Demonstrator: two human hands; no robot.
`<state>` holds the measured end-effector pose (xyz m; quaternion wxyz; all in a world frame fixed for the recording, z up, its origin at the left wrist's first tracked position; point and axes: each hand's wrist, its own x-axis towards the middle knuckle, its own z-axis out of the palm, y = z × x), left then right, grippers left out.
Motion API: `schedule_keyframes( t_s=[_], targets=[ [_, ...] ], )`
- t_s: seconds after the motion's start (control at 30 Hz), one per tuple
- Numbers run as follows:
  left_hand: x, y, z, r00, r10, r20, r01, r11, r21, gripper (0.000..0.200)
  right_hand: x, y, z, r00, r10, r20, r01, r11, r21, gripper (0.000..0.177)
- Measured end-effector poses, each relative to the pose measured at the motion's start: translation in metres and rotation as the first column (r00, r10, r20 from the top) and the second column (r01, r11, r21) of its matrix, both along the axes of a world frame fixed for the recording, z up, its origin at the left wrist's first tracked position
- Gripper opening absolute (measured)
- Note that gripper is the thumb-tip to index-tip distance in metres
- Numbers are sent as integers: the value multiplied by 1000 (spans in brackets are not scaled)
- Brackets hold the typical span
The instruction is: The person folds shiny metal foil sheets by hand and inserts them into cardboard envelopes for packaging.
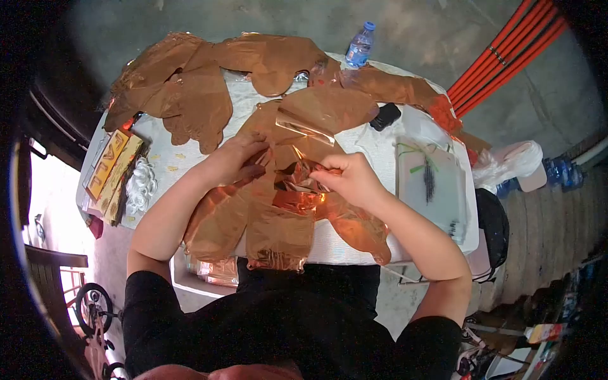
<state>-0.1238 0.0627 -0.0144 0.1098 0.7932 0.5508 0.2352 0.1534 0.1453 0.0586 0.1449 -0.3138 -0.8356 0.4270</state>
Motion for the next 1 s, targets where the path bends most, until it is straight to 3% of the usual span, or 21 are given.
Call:
schedule_keyframes(
  t_s=[0.1, 0.2, 0.33, 0.43, 0.5, 0.53, 0.6, 0.7, 0.77, 0.8, 0.87, 0.9, 0.97, 1.0],
  targets=[
    [0, -1, 1, 1000, 26, 14, -26, 999, -35, 53, -2, 6, -2, 998, -24, -66, 15, 991, -132, 16],
    [-3, 0, -3, 1000, 21, 2, -21, 1000, 17, 52, -6, 5, 4, 997, -38, -67, 29, 989, -143, 13],
    [1, -3, 6, 999, 34, -3, -34, 997, -67, 54, -2, 6, -3, 996, -31, -86, 22, 995, -99, 10],
    [3, -4, 12, 998, 56, 17, -53, 992, -117, 54, 6, -6, -11, 997, 72, -40, -74, 997, -34, 10],
    [3, -6, 11, 998, 66, 24, -63, 990, -122, 54, 9, -17, -12, 904, 425, -43, -383, 852, 357, 18],
    [2, -6, 10, 998, 53, 34, -50, 995, -90, 52, 10, -21, -14, 902, 430, -44, -389, 851, 353, 18],
    [2, -4, 7, 998, 42, 45, -39, 997, -60, 49, 13, -28, -18, 798, 603, -24, -526, 714, 462, 32],
    [4, 3, 0, 994, -12, 105, 9, 1000, 30, 43, 19, -39, -27, 726, 682, -82, -576, 669, 469, 30],
    [9, 3, 3, 920, 144, 365, -54, 968, -246, 38, 24, -45, -29, 702, 706, -94, -599, 657, 458, 30],
    [11, 2, 12, 919, 147, 365, -55, 966, -252, 38, 25, -48, -32, 686, 723, -79, -632, 646, 429, 33],
    [12, -2, 33, 978, 107, 181, -48, 951, -305, 36, 25, -51, -33, 665, 744, -68, -664, 631, 400, 37],
    [12, -3, 29, 978, 109, 179, -50, 950, -307, 36, 24, -54, -30, 664, 747, -32, -692, 630, 353, 41],
    [14, -2, 19, 936, 86, 342, -29, 985, -167, 40, 21, -58, -17, 663, 748, 3, -714, 632, 302, 45],
    [14, -2, 20, 936, 83, 342, -26, 985, -169, 40, 17, -59, -5, 658, 753, -22, -736, 649, 194, 52]
  ],
)
